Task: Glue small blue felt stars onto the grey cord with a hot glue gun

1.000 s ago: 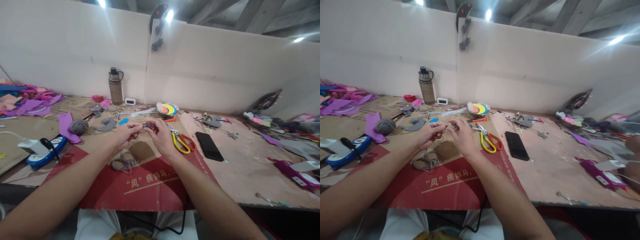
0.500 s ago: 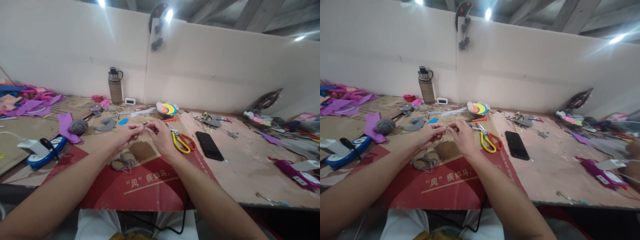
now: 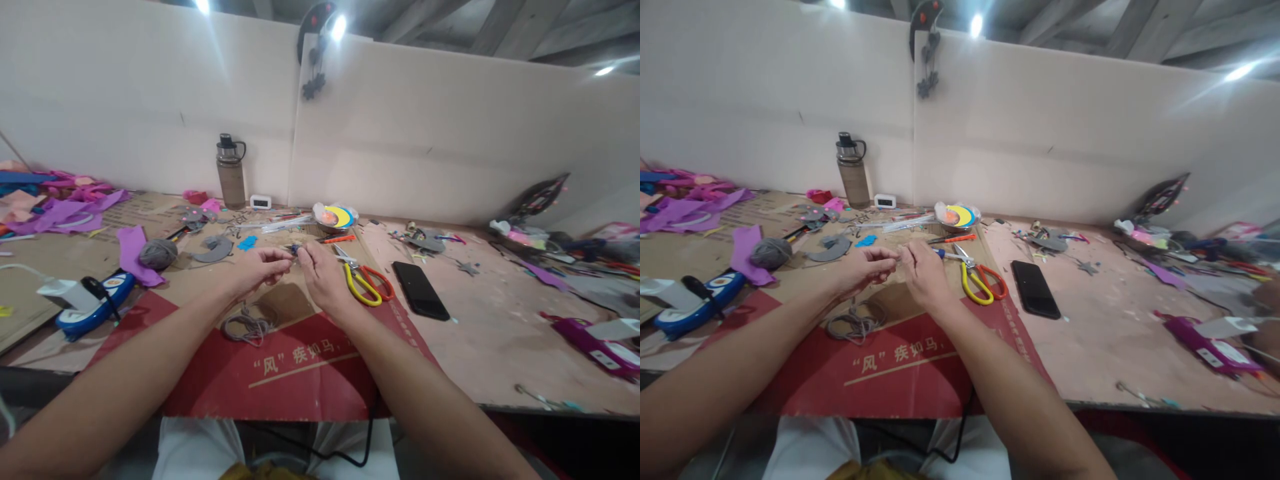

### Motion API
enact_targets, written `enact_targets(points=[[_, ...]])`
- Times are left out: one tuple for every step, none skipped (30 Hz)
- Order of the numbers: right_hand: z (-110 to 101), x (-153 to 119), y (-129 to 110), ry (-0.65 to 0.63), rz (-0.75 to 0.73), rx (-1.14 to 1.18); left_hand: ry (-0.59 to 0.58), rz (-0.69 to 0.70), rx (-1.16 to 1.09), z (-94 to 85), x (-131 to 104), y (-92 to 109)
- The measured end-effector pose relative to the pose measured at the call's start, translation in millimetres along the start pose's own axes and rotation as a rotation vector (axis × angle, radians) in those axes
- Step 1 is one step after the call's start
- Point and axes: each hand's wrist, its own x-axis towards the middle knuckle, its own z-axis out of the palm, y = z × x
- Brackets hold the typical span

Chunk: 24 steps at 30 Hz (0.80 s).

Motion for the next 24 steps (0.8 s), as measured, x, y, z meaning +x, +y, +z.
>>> enact_targets(points=[[0.2,0.1,0.2,-0.001,0.008,0.008,-0.009,-0.003,0.02,-0.1,-0.2,0.1],[0.3,0.0,0.7,-0.002,0.016,0.021,-0.019,-0.006,0.034,-0.3,-0.4,0.2],[0.6,-0.3,1.2,0.0,0.024,0.039,-0.03,-0.009,0.04,-0.6,-0.6,0.3],[0.8,-0.6,1.9,0.004,0.031,0.062,-0.039,-0.012,0.04,-0.8,-0.8,0.6],[1.1,-0.9,2.7,0.011,0.039,0.087,-0.044,-0.014,0.036,-0.8,-1.1,1.1],[1.4,-1.3,3.5,0.017,0.048,0.112,-0.048,-0.016,0.031,-0.7,-1.5,1.7],[1.7,-1.7,4.4,0.022,0.056,0.136,-0.054,-0.017,0.029,-0.3,-2.0,2.4],[1.9,-1.9,5.2,0.026,0.065,0.157,-0.059,-0.018,0.029,0.1,-2.6,3.0],[2.2,-2.0,5.9,0.029,0.077,0.173,-0.063,-0.019,0.033,0.6,-3.1,3.6],[2.3,-2.0,6.5,0.031,0.091,0.185,-0.066,-0.021,0.038,1.1,-3.6,4.0],[2.4,-1.8,7.0,0.032,0.105,0.193,-0.067,-0.023,0.041,1.3,-3.8,4.2],[2.5,-1.6,7.2,0.032,0.118,0.198,-0.063,-0.024,0.043,1.4,-3.8,4.2],[2.4,-1.3,7.1,0.03,0.127,0.2,-0.055,-0.022,0.041,1.1,-3.5,3.9],[2.3,-1.0,6.7,0.023,0.13,0.201,-0.044,-0.02,0.034,0.6,-3.0,3.6],[2.2,-0.8,6.1,0.014,0.129,0.203,-0.033,-0.016,0.025,-0.2,-2.3,3.1],[2.0,-0.7,5.2,0.004,0.127,0.204,-0.023,-0.011,0.014,-1.2,-1.5,2.6],[1.8,-0.7,4.2,-0.007,0.124,0.204,-0.015,-0.005,0.005,-2.2,-0.8,2.2],[1.6,-0.9,3.2,-0.016,0.123,0.205,-0.01,0.001,-0.001,-3.3,-0.2,1.8],[1.4,-1.2,2.1,-0.023,0.125,0.206,-0.009,0.007,-0.002,-4.2,0.3,1.6],[1.3,-1.5,1.2,-0.027,0.13,0.204,-0.01,0.011,0.001,-5.0,0.7,1.4],[1.3,-1.8,0.5,-0.029,0.136,0.2,-0.013,0.012,0.006,-5.6,1.1,1.3],[1.3,-2.0,0.0,-0.027,0.141,0.193,-0.017,0.011,0.009,-6.0,1.3,1.3],[1.5,-2.2,-0.2,-0.024,0.143,0.184,-0.021,0.01,0.008,-6.2,1.5,1.2],[1.6,-2.3,-0.3,-0.021,0.143,0.171,-0.026,0.009,0.003,-6.3,1.7,1.1]])
